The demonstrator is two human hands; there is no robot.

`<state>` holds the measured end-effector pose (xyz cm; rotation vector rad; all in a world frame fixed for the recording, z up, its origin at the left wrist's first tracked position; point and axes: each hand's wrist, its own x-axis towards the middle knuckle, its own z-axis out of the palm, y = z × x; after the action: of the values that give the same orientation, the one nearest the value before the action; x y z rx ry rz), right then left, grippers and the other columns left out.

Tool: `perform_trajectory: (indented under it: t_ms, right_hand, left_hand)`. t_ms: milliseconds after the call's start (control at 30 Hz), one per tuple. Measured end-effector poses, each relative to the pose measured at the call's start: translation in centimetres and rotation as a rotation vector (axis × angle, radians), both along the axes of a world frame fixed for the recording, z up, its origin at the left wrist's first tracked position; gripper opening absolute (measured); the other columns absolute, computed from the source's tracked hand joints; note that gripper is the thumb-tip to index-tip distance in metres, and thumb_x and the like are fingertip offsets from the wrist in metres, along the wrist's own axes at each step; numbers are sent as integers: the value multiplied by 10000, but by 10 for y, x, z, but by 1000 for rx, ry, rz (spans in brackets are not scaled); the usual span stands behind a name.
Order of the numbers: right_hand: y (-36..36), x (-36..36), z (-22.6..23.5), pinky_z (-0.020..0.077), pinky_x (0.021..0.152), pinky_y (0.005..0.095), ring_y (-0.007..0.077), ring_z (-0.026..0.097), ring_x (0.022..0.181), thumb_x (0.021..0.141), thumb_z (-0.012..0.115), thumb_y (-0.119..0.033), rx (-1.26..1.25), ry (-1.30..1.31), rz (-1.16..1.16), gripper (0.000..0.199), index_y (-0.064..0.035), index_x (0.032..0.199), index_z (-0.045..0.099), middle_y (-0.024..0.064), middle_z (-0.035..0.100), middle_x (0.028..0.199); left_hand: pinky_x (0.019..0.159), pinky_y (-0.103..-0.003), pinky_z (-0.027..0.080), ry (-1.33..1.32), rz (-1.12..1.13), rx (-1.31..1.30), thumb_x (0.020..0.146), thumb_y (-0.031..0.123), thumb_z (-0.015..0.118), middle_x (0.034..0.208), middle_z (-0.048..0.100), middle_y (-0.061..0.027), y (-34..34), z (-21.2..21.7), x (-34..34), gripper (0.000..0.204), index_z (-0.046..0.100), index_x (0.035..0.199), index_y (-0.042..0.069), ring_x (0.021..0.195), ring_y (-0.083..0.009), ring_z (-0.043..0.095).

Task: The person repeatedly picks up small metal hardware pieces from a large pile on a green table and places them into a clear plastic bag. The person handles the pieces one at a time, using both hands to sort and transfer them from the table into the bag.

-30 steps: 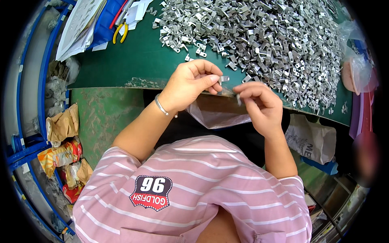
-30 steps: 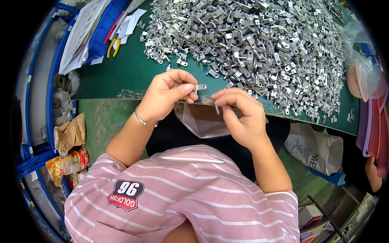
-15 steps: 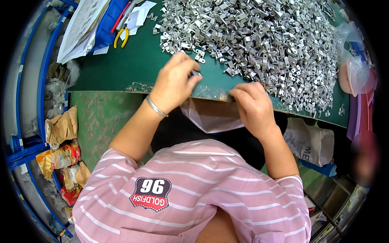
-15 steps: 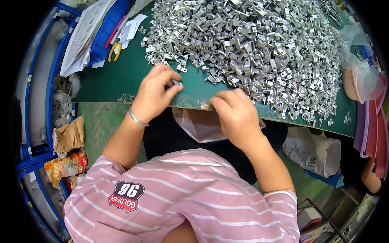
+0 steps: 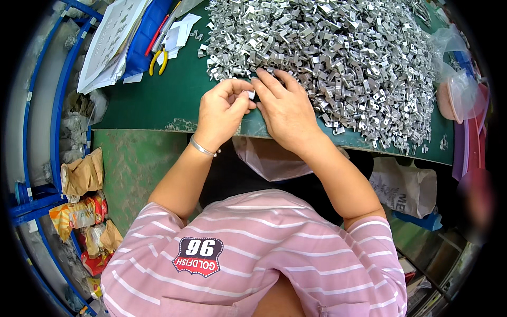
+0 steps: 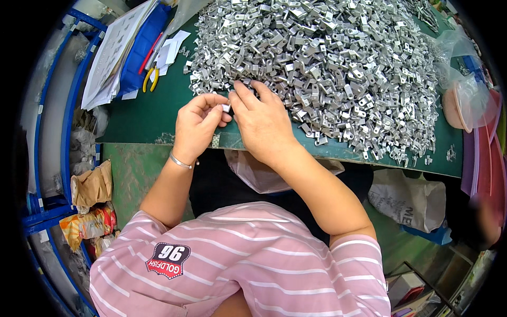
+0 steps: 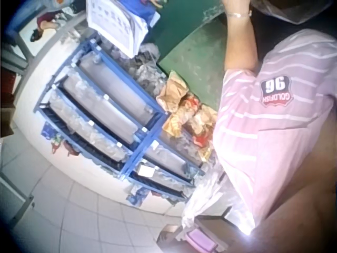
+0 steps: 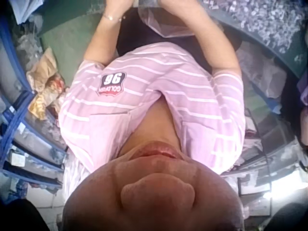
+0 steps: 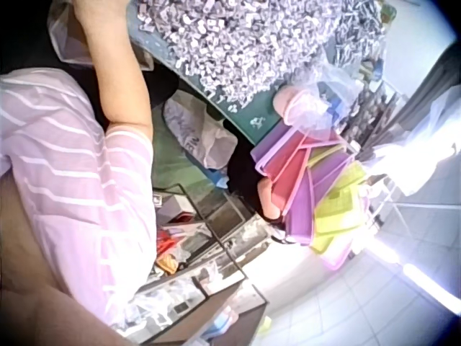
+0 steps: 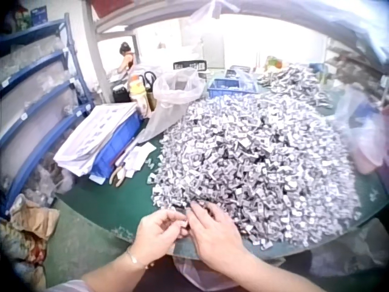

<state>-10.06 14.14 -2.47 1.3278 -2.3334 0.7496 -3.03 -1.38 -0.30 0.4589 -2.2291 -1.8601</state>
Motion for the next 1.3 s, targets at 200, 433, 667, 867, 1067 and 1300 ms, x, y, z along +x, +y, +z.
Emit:
perform_trajectory:
  t_ms: [200, 433, 667, 867, 1067, 1300]
  right_hand:
    - [34, 19, 9, 486, 911, 439, 319, 593, 1116, 823, 617, -88, 35, -109, 66, 388, -15, 1203, 638, 95, 616, 1328]
    - [69, 25, 9, 496, 928, 421, 349, 629, 1046, 837, 648, 108, -360, -208, 10, 317, 6, 1136, 670, 170, 671, 1169]
    - [82, 35, 2, 514, 672, 337, 267, 647, 816, 830, 672, 127, -447, -311, -99, 239, 22, 1044, 666, 141, 678, 957]
    - [73, 39, 4, 511, 689, 379, 301, 625, 786, 785, 755, 44, -262, -272, -131, 228, -12, 982, 657, 131, 657, 914]
    - [75, 37, 3, 509, 691, 393, 313, 631, 771, 762, 768, 20, -253, -291, -85, 190, -27, 905, 652, 110, 662, 846]
    - [78, 32, 12, 520, 719, 389, 310, 643, 811, 771, 725, 60, -284, -288, 21, 205, -22, 952, 678, 103, 703, 945]
  left_hand:
    - [713, -245, 582, -47, -107, 88, 982, -1, 592, 922, 719, -72, -4, -5, 9, 138, 687, 1069, -48, 798, -118, 705]
    - [725, -266, 598, -96, -185, 425, 971, -6, 616, 1005, 700, -126, -1, 1, 12, 138, 636, 1101, -46, 826, -173, 724]
    - [680, -264, 601, -94, -365, 481, 959, -23, 631, 1009, 719, -137, 2, 4, 18, 112, 614, 1069, -30, 819, -186, 741]
    - [646, -238, 517, 236, -387, -421, 871, 10, 742, 1046, 645, -83, 16, 8, 20, 272, 660, 1131, 10, 754, -138, 638]
    - [681, -296, 520, 275, -263, -701, 844, -27, 737, 924, 642, -82, 9, -8, 7, 145, 690, 979, -8, 732, -205, 634]
    - [764, -269, 574, 27, -238, 146, 951, -16, 657, 999, 712, -89, 15, -5, 15, 99, 678, 1047, -29, 848, -135, 695]
